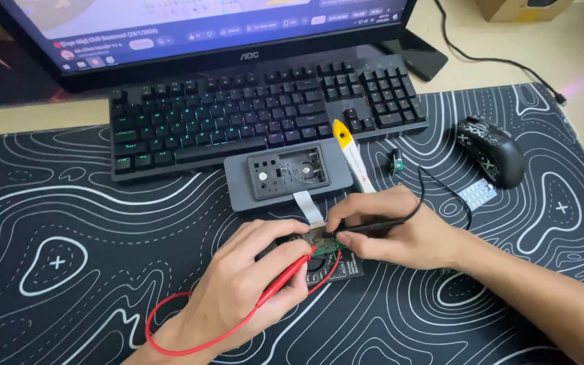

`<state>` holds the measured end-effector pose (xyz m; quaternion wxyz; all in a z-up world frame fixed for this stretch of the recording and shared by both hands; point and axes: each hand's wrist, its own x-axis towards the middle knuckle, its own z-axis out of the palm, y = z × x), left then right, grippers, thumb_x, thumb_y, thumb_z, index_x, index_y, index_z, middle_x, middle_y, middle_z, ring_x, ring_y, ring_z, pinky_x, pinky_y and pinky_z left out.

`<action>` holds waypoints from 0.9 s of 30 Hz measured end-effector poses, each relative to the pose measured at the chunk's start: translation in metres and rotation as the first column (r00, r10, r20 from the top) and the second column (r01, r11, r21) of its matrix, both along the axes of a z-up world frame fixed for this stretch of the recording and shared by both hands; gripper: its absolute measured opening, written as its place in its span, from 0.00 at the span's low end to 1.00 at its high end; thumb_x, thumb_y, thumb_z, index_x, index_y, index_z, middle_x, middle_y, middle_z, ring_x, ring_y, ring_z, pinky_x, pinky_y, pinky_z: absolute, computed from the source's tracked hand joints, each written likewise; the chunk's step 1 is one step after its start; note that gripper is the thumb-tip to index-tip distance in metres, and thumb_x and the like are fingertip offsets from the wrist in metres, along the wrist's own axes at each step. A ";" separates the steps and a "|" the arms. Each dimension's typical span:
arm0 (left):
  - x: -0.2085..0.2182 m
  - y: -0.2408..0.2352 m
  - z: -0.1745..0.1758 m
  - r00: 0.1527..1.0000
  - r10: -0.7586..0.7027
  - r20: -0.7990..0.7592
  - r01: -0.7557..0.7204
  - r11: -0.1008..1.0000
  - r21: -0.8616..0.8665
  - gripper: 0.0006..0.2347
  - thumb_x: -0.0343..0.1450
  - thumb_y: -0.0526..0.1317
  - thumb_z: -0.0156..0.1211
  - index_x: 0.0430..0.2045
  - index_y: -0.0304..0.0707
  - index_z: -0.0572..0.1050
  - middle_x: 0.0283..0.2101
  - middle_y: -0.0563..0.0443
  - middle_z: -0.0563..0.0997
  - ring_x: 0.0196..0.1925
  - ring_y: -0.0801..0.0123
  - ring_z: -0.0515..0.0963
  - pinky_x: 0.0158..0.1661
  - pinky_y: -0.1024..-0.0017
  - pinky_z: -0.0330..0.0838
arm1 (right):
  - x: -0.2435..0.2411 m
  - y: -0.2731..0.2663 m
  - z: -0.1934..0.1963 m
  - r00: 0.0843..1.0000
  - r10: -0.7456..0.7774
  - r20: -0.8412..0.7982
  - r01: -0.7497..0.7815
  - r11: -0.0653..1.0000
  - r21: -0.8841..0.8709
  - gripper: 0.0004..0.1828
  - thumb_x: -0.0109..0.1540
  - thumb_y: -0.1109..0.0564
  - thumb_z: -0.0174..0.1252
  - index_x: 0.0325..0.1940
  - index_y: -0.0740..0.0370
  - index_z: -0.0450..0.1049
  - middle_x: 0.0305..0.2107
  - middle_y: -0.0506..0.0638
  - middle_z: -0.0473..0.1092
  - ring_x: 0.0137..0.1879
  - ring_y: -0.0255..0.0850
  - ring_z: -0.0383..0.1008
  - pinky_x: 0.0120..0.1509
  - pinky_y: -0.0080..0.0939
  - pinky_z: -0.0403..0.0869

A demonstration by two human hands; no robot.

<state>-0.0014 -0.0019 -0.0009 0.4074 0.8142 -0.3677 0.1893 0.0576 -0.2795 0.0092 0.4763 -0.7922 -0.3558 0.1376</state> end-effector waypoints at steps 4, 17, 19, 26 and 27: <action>0.002 0.000 0.000 1.000 -0.006 0.004 0.006 1.000 -0.006 0.07 0.71 0.24 0.68 0.39 0.32 0.79 0.51 0.40 0.83 0.44 0.54 0.84 0.50 0.62 0.80 | 0.001 0.001 0.001 1.000 -0.016 -0.026 0.016 1.000 -0.005 0.08 0.71 0.54 0.66 0.51 0.57 0.84 0.22 0.41 0.72 0.25 0.31 0.63 0.31 0.32 0.66; 0.000 -0.001 0.002 1.000 -0.004 0.020 0.004 1.000 -0.024 0.07 0.71 0.23 0.66 0.38 0.31 0.78 0.50 0.40 0.83 0.42 0.54 0.82 0.49 0.62 0.79 | 0.000 -0.003 0.000 1.000 -0.023 -0.020 0.023 0.999 -0.027 0.07 0.71 0.54 0.66 0.50 0.57 0.85 0.20 0.40 0.68 0.25 0.32 0.61 0.31 0.33 0.65; -0.002 0.001 0.001 1.000 0.004 0.010 -0.004 1.000 -0.029 0.06 0.71 0.24 0.66 0.37 0.32 0.79 0.51 0.40 0.83 0.42 0.53 0.82 0.50 0.61 0.79 | 0.000 -0.002 -0.001 1.000 -0.010 -0.023 0.009 0.999 -0.034 0.07 0.71 0.54 0.66 0.50 0.56 0.84 0.20 0.40 0.69 0.25 0.31 0.62 0.32 0.33 0.65; -0.002 0.001 -0.002 1.000 -0.017 0.011 0.018 0.999 -0.052 0.07 0.71 0.23 0.66 0.38 0.32 0.77 0.50 0.38 0.82 0.43 0.51 0.81 0.51 0.59 0.78 | -0.002 -0.003 -0.004 0.999 -0.038 -0.018 0.038 0.999 -0.019 0.07 0.70 0.55 0.66 0.50 0.58 0.85 0.20 0.42 0.71 0.25 0.32 0.65 0.30 0.32 0.67; -0.002 0.002 -0.002 1.000 -0.021 0.021 0.022 0.998 -0.053 0.07 0.71 0.23 0.65 0.38 0.31 0.77 0.50 0.38 0.82 0.43 0.50 0.81 0.50 0.59 0.78 | -0.001 -0.003 -0.004 0.999 -0.051 -0.014 0.050 0.998 -0.023 0.07 0.70 0.55 0.66 0.49 0.58 0.86 0.20 0.42 0.71 0.25 0.32 0.65 0.30 0.33 0.67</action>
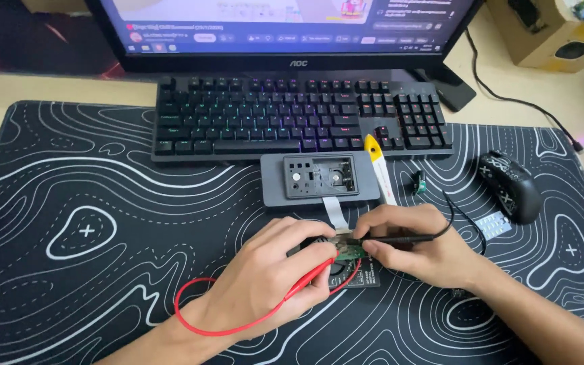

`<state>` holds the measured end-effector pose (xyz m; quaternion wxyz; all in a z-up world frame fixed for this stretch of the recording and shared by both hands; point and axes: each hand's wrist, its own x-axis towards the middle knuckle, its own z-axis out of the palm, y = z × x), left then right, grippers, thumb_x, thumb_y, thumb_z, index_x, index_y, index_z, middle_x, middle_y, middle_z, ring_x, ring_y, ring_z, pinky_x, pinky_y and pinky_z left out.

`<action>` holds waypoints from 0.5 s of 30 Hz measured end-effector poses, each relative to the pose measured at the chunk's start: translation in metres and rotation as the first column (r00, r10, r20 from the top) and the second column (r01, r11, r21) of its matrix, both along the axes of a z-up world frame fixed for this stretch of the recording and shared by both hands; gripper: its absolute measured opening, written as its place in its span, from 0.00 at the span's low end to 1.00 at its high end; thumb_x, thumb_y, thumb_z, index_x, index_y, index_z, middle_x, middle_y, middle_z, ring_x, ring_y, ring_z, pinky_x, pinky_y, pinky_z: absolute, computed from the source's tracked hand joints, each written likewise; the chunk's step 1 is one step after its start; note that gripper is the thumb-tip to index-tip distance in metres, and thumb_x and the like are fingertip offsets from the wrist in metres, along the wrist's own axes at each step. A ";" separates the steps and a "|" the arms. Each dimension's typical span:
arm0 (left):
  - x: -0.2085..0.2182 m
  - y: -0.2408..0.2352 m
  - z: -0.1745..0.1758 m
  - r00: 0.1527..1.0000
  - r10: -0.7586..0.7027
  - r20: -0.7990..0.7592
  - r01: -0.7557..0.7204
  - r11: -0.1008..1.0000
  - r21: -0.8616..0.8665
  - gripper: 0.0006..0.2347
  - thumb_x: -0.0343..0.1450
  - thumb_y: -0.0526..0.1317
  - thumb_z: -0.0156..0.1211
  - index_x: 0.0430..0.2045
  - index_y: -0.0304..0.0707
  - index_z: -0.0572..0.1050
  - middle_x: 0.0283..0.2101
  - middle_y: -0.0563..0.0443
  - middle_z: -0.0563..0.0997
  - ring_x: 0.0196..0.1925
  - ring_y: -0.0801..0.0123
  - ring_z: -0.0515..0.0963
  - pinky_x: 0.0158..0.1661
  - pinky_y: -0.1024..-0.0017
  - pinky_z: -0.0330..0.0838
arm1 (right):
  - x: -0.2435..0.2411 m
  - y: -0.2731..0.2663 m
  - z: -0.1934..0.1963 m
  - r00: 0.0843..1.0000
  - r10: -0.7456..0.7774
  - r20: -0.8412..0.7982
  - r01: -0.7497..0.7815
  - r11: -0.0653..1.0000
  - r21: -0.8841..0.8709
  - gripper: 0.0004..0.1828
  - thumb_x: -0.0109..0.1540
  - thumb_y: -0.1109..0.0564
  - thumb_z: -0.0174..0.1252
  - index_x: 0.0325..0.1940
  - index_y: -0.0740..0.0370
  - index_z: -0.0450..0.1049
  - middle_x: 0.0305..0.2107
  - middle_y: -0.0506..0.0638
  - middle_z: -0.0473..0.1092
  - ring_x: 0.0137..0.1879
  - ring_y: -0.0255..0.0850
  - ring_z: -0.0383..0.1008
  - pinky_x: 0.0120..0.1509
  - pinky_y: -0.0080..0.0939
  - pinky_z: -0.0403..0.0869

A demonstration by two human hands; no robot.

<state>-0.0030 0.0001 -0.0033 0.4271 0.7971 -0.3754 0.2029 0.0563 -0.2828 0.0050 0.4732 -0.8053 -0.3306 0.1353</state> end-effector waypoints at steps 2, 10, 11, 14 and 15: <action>-0.001 0.001 -0.002 1.000 -0.001 -0.007 0.001 1.000 -0.001 0.07 0.71 0.23 0.66 0.38 0.31 0.77 0.50 0.38 0.82 0.42 0.50 0.80 0.50 0.59 0.78 | -0.001 0.000 -0.001 1.000 -0.012 -0.007 0.012 1.000 -0.007 0.06 0.70 0.56 0.67 0.48 0.58 0.86 0.20 0.42 0.71 0.25 0.32 0.64 0.30 0.33 0.66; 0.000 0.000 -0.005 1.000 0.002 -0.012 -0.002 1.000 -0.003 0.06 0.71 0.24 0.64 0.38 0.33 0.77 0.50 0.40 0.83 0.42 0.52 0.80 0.50 0.59 0.77 | 0.000 -0.004 -0.005 0.998 -0.041 -0.040 0.041 0.999 -0.020 0.06 0.67 0.60 0.67 0.47 0.57 0.87 0.20 0.42 0.72 0.24 0.31 0.63 0.29 0.33 0.66; 0.000 0.001 -0.006 1.000 0.001 -0.006 -0.001 1.000 0.001 0.06 0.72 0.25 0.65 0.38 0.32 0.77 0.50 0.39 0.82 0.43 0.51 0.80 0.50 0.59 0.77 | 0.000 -0.004 -0.006 0.999 -0.042 -0.017 0.041 0.999 -0.027 0.06 0.67 0.58 0.68 0.48 0.57 0.87 0.21 0.42 0.75 0.24 0.31 0.66 0.30 0.32 0.68; -0.002 0.000 -0.007 1.000 -0.001 -0.005 0.001 1.000 -0.002 0.06 0.72 0.25 0.65 0.39 0.32 0.77 0.50 0.39 0.82 0.43 0.51 0.80 0.49 0.58 0.77 | -0.001 -0.003 -0.004 0.999 -0.037 -0.003 0.037 0.999 -0.033 0.07 0.68 0.58 0.68 0.49 0.58 0.87 0.21 0.43 0.76 0.24 0.31 0.67 0.30 0.31 0.69; -0.001 0.000 -0.007 1.000 -0.004 -0.005 0.004 1.000 -0.008 0.06 0.73 0.24 0.64 0.38 0.32 0.76 0.50 0.39 0.82 0.43 0.51 0.79 0.49 0.59 0.76 | -0.001 -0.003 -0.002 0.999 -0.034 -0.007 0.034 0.999 -0.031 0.06 0.68 0.58 0.68 0.48 0.58 0.87 0.20 0.42 0.74 0.24 0.31 0.65 0.29 0.32 0.67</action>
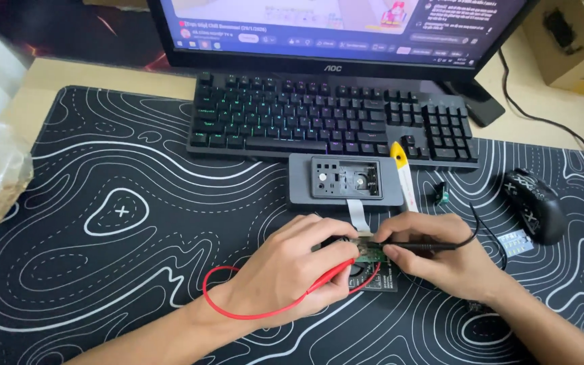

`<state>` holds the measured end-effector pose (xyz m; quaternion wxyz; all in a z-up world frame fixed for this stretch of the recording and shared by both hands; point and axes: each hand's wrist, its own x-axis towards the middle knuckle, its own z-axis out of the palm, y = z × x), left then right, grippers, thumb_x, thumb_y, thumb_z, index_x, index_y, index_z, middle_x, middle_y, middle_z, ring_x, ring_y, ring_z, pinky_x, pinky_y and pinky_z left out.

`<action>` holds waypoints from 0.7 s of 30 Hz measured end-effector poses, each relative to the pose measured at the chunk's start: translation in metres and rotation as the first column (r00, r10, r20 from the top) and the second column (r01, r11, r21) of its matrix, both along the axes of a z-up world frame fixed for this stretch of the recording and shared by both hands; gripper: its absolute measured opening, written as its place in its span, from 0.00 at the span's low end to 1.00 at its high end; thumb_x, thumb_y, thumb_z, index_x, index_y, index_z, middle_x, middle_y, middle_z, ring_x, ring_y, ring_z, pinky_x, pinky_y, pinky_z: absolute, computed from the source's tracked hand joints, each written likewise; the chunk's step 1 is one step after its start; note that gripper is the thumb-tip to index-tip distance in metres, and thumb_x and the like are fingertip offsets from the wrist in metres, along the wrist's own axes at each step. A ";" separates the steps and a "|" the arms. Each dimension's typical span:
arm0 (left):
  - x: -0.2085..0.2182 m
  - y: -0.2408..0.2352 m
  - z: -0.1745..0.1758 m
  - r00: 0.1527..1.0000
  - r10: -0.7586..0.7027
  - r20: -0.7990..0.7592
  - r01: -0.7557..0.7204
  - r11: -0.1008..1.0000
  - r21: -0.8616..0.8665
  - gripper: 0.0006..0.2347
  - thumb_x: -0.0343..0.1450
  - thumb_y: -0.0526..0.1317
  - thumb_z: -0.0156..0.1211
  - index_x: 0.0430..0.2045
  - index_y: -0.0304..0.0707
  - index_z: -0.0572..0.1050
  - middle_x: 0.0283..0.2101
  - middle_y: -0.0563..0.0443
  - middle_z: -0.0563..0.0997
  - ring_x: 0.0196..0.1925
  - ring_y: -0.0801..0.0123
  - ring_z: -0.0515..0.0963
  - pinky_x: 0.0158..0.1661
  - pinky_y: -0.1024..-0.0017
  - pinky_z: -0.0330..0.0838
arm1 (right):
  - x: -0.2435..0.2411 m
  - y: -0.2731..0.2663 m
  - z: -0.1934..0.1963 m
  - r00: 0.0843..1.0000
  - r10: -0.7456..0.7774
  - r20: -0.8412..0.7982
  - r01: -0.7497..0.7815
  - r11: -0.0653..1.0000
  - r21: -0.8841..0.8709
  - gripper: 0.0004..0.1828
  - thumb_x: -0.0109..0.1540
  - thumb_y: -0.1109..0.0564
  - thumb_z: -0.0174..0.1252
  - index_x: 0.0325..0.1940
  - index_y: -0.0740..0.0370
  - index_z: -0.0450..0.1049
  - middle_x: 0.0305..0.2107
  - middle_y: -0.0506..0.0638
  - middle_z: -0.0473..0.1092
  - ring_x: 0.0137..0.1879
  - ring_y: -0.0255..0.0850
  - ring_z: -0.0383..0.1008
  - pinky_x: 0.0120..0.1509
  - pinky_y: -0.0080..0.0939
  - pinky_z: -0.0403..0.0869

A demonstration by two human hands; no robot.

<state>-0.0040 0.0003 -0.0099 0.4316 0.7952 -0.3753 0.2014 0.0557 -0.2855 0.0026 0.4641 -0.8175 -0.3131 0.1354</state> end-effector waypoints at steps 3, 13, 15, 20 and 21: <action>0.000 0.000 0.001 1.000 0.003 0.008 -0.003 1.000 0.006 0.06 0.73 0.24 0.64 0.38 0.32 0.76 0.50 0.40 0.82 0.42 0.51 0.79 0.49 0.59 0.77 | 0.001 -0.002 -0.004 1.000 -0.009 -0.002 0.009 1.000 -0.003 0.06 0.68 0.58 0.68 0.48 0.58 0.87 0.22 0.42 0.77 0.25 0.30 0.68 0.31 0.31 0.69; 0.000 0.000 0.000 1.000 -0.008 -0.004 0.008 1.000 0.002 0.05 0.72 0.24 0.64 0.37 0.32 0.76 0.50 0.39 0.82 0.42 0.51 0.79 0.48 0.59 0.76 | -0.001 0.004 -0.001 0.999 -0.030 0.025 0.030 0.999 -0.012 0.06 0.67 0.58 0.69 0.47 0.57 0.88 0.19 0.42 0.74 0.23 0.31 0.64 0.28 0.32 0.66; 0.000 0.000 -0.001 1.000 -0.006 -0.009 0.006 1.000 0.005 0.07 0.72 0.24 0.65 0.38 0.32 0.77 0.50 0.38 0.82 0.42 0.51 0.80 0.50 0.59 0.77 | -0.001 0.002 -0.001 1.000 0.018 0.022 -0.019 1.000 0.015 0.07 0.67 0.58 0.68 0.49 0.57 0.87 0.20 0.42 0.75 0.24 0.31 0.68 0.29 0.32 0.70; 0.000 0.000 0.001 1.000 -0.002 -0.006 0.002 1.000 0.010 0.06 0.72 0.24 0.65 0.37 0.32 0.78 0.50 0.38 0.83 0.39 0.53 0.78 0.48 0.59 0.76 | 0.001 0.000 -0.003 1.000 0.007 0.008 -0.007 1.000 0.026 0.06 0.67 0.59 0.68 0.48 0.58 0.87 0.19 0.42 0.74 0.24 0.31 0.66 0.29 0.31 0.68; 0.000 0.000 0.001 1.000 0.001 -0.007 -0.001 1.000 0.010 0.06 0.72 0.24 0.65 0.36 0.32 0.78 0.50 0.38 0.83 0.40 0.53 0.78 0.48 0.60 0.77 | 0.000 0.000 -0.003 1.000 0.004 -0.001 -0.004 1.000 0.031 0.07 0.67 0.60 0.68 0.49 0.57 0.87 0.20 0.42 0.74 0.24 0.31 0.67 0.29 0.31 0.69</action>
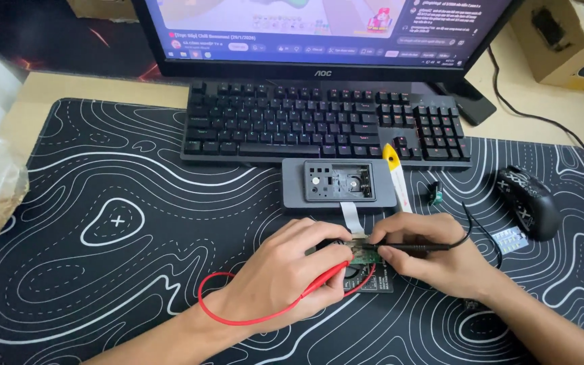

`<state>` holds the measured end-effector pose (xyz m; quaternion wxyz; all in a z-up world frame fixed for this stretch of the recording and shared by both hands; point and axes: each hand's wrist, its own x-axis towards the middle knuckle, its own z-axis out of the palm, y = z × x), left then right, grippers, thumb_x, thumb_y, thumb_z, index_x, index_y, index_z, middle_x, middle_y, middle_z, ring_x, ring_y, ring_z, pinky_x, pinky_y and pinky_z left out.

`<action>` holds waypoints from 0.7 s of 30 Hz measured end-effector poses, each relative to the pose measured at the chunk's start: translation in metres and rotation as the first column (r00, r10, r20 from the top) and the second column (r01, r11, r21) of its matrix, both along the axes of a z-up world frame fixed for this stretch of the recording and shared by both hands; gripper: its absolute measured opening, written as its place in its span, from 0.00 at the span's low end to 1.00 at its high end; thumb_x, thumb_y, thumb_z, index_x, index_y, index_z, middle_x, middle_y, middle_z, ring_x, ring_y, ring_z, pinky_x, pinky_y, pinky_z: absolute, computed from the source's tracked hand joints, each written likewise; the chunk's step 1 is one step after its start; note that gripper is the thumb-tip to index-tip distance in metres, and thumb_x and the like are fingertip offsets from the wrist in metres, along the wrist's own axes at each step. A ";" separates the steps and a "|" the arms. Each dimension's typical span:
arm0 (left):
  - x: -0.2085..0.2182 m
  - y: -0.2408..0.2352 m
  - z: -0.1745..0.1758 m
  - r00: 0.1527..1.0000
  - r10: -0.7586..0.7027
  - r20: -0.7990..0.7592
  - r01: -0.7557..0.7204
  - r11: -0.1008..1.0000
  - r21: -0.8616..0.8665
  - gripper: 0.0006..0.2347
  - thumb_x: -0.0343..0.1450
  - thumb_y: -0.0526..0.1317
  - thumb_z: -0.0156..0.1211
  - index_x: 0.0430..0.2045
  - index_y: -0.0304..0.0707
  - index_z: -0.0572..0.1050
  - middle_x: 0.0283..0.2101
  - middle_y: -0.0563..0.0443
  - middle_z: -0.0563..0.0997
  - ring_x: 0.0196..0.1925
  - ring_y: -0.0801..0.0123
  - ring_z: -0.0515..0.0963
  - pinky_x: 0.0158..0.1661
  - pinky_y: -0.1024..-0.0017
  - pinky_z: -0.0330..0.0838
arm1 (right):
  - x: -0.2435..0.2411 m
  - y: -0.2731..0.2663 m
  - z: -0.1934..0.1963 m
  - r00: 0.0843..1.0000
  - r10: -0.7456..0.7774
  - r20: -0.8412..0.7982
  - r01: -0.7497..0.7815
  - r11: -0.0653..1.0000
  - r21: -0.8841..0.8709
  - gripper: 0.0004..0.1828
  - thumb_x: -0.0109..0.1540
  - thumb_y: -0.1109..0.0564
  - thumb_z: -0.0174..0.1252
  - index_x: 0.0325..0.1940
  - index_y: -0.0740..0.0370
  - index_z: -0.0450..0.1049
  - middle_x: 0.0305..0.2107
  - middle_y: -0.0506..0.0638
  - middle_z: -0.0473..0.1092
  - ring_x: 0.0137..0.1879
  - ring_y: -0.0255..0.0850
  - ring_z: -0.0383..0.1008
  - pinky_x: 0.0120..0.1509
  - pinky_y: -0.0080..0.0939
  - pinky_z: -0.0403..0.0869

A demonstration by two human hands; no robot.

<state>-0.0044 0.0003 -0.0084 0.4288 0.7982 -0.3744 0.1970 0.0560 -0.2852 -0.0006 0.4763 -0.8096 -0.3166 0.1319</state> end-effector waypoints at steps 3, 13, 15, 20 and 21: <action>0.000 0.000 0.000 1.000 0.001 0.003 -0.001 1.000 0.001 0.06 0.72 0.24 0.65 0.37 0.32 0.77 0.50 0.39 0.82 0.40 0.52 0.79 0.48 0.59 0.76 | 0.001 -0.001 0.000 1.000 0.022 0.012 -0.022 1.000 -0.001 0.05 0.68 0.59 0.67 0.48 0.57 0.85 0.18 0.42 0.71 0.23 0.31 0.63 0.29 0.33 0.66; 0.000 0.000 0.003 1.000 -0.017 -0.022 0.017 1.000 0.006 0.06 0.72 0.25 0.66 0.39 0.33 0.78 0.51 0.38 0.83 0.42 0.50 0.80 0.52 0.58 0.78 | 0.002 0.000 0.002 0.999 0.030 -0.023 -0.029 0.999 0.022 0.05 0.69 0.59 0.67 0.48 0.58 0.86 0.19 0.43 0.69 0.24 0.32 0.63 0.30 0.35 0.65; 0.000 0.000 0.004 1.000 -0.007 -0.012 0.007 1.000 0.012 0.06 0.72 0.25 0.65 0.39 0.32 0.78 0.52 0.38 0.82 0.42 0.51 0.79 0.51 0.59 0.77 | 0.002 0.001 0.001 0.999 0.034 -0.020 -0.033 0.999 0.024 0.06 0.69 0.57 0.67 0.48 0.58 0.86 0.18 0.42 0.70 0.23 0.32 0.62 0.29 0.34 0.65; 0.000 -0.001 0.005 1.000 0.004 -0.001 -0.004 1.000 0.027 0.07 0.71 0.24 0.66 0.39 0.33 0.78 0.51 0.38 0.82 0.42 0.51 0.81 0.51 0.59 0.79 | 0.003 0.001 0.001 0.999 0.040 -0.020 -0.039 0.999 0.027 0.05 0.69 0.58 0.67 0.48 0.57 0.85 0.17 0.42 0.69 0.23 0.32 0.61 0.28 0.34 0.64; 0.000 -0.002 0.006 1.000 0.012 0.001 -0.012 1.000 0.028 0.07 0.71 0.24 0.66 0.38 0.33 0.78 0.51 0.39 0.83 0.43 0.52 0.82 0.51 0.60 0.79 | 0.003 0.000 0.000 0.999 0.037 -0.026 -0.037 0.999 0.023 0.05 0.69 0.58 0.68 0.48 0.57 0.85 0.17 0.42 0.69 0.22 0.32 0.60 0.28 0.34 0.64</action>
